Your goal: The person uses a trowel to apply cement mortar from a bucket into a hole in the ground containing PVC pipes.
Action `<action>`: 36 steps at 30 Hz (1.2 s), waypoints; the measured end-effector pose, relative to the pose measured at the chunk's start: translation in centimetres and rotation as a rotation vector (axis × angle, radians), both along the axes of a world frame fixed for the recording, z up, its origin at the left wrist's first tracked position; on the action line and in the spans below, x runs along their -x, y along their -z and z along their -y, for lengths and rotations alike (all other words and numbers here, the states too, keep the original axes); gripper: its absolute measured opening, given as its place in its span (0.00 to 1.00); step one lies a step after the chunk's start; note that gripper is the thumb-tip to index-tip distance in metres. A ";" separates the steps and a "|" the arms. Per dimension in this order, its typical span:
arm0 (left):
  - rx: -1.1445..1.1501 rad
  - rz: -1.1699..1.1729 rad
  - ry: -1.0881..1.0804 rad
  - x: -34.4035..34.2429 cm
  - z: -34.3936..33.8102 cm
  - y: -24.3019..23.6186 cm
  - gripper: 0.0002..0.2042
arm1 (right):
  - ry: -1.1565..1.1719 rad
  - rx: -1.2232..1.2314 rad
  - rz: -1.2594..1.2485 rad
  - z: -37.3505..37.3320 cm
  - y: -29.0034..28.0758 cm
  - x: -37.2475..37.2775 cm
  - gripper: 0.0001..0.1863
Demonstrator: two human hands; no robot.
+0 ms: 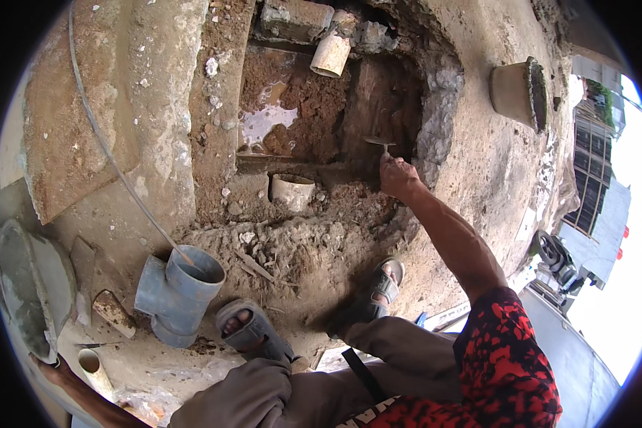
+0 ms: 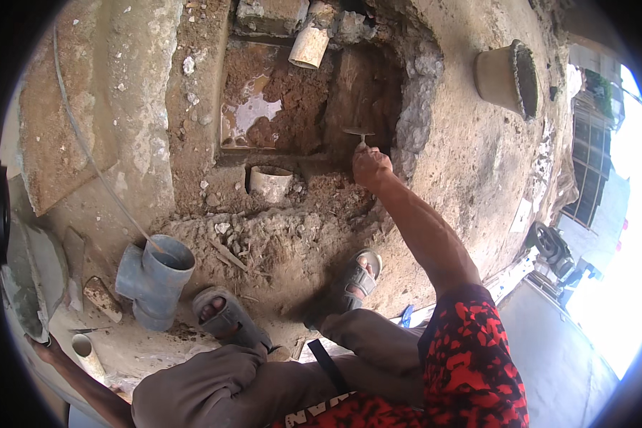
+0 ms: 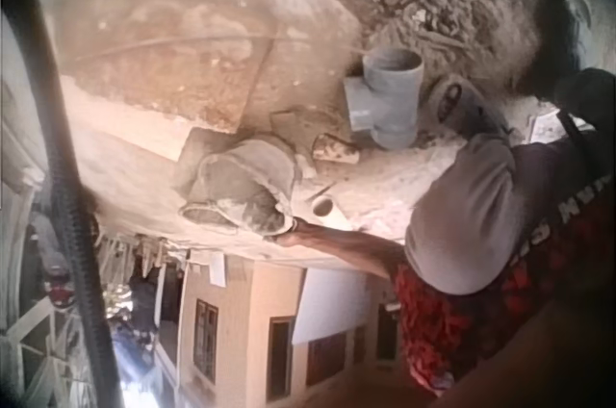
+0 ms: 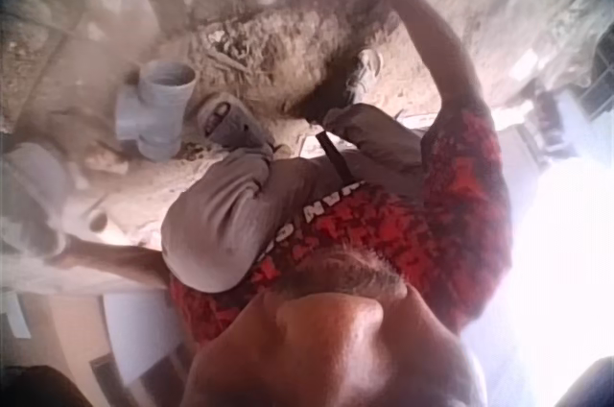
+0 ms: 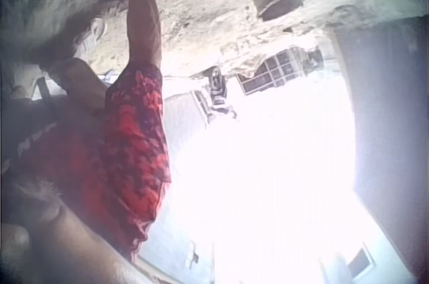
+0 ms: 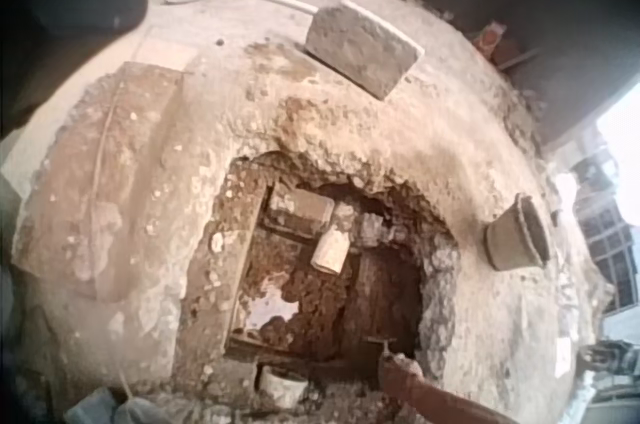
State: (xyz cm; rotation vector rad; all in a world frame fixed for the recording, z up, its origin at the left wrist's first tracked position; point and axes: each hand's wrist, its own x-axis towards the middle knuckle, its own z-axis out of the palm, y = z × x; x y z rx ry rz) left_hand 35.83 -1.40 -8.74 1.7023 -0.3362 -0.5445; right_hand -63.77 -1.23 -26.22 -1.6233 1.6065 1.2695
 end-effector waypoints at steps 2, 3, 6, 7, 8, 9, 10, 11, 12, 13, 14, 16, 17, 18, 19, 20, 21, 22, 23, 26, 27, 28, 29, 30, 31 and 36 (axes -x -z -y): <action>-0.078 -0.007 -0.081 8.0 3.2 4.2 0.24 | -0.173 0.032 -0.173 -6.0 3.6 3.8 0.20; -0.134 0.074 -0.166 10.4 1.9 1.7 0.26 | -0.080 -0.395 0.026 -1.0 -0.5 -3.7 0.18; -0.140 0.087 -0.197 9.2 1.1 -1.4 0.26 | 0.294 -0.351 -0.005 4.3 -3.8 -4.7 0.16; -0.136 0.078 -0.182 8.3 0.9 -1.4 0.26 | 0.182 -0.347 0.025 4.0 -3.7 -3.9 0.15; -0.134 0.071 -0.174 7.6 0.9 -1.2 0.26 | 0.066 -0.328 0.048 4.1 -3.4 -3.0 0.14; -0.133 0.074 -0.162 6.9 0.8 -1.1 0.26 | 0.205 -0.380 0.017 4.0 -3.3 -3.9 0.13; -0.132 0.068 -0.159 6.5 0.7 -0.4 0.26 | 0.345 -0.421 -0.022 4.5 -3.1 -4.8 0.12; -0.136 0.064 -0.156 5.9 0.4 -0.3 0.26 | 0.513 -0.291 0.007 2.6 -2.0 -5.9 0.10; -0.127 0.046 -0.150 6.4 0.6 0.9 0.26 | 0.167 -0.315 0.109 2.4 -0.5 -3.3 0.10; -0.126 0.044 -0.143 5.9 0.8 1.0 0.25 | -0.183 -0.346 0.217 1.8 0.6 0.2 0.10; -0.127 0.046 -0.135 5.4 0.9 0.7 0.25 | -0.531 -0.379 0.334 1.0 0.8 2.5 0.10; -0.122 0.075 -0.141 3.9 -0.1 -0.3 0.25 | -0.286 -0.272 0.274 3.0 -0.9 0.7 0.09; -0.124 0.082 -0.136 3.4 -0.3 -0.6 0.25 | 0.174 -0.274 0.129 3.4 -1.8 -2.0 0.09; -0.122 0.079 -0.147 2.9 -0.7 -0.3 0.25 | 0.637 -0.261 -0.029 3.2 -2.5 -4.5 0.09; -0.113 0.061 -0.138 3.4 -0.5 0.4 0.25 | 0.292 -0.343 0.095 3.1 -1.5 -3.8 0.10; -0.105 0.039 -0.134 3.9 0.0 1.3 0.25 | -0.063 -0.343 0.207 3.0 -0.8 -3.1 0.12; -0.109 0.026 -0.122 4.7 0.7 2.1 0.25 | -0.357 -0.381 0.287 3.0 0.5 -0.4 0.13; -0.133 0.060 -0.137 4.3 -0.4 0.3 0.24 | 0.201 -0.381 0.289 4.2 -1.1 -2.9 0.14; -0.144 0.083 -0.153 4.1 -1.0 -1.4 0.24 | 0.759 -0.257 0.284 5.7 -4.0 -4.9 0.15; -0.128 0.042 -0.132 5.8 0.5 0.3 0.24 | 0.446 -0.273 0.015 3.2 -1.5 -3.7 0.16; -0.124 0.016 -0.123 6.4 1.4 1.2 0.24 | 0.339 -0.368 0.111 0.5 0.7 -1.7 0.17; -0.130 0.013 -0.130 6.5 0.7 1.0 0.23 | 0.246 -0.325 0.180 1.1 0.6 -1.8 0.16; -0.128 0.011 -0.132 6.7 0.6 1.2 0.23 | 0.154 -0.283 0.248 2.0 0.3 -1.5 0.14; -0.137 0.024 -0.137 6.6 0.3 0.2 0.23 | 0.229 -0.220 0.246 2.6 -0.7 -2.2 0.15; -0.150 0.040 -0.139 6.5 0.2 -1.2 0.23 | 0.302 -0.151 0.252 3.5 -2.0 -3.0 0.16; -0.127 0.001 -0.136 8.3 0.6 -0.3 0.23 | 0.351 -0.080 0.040 2.1 -1.3 -4.1 0.28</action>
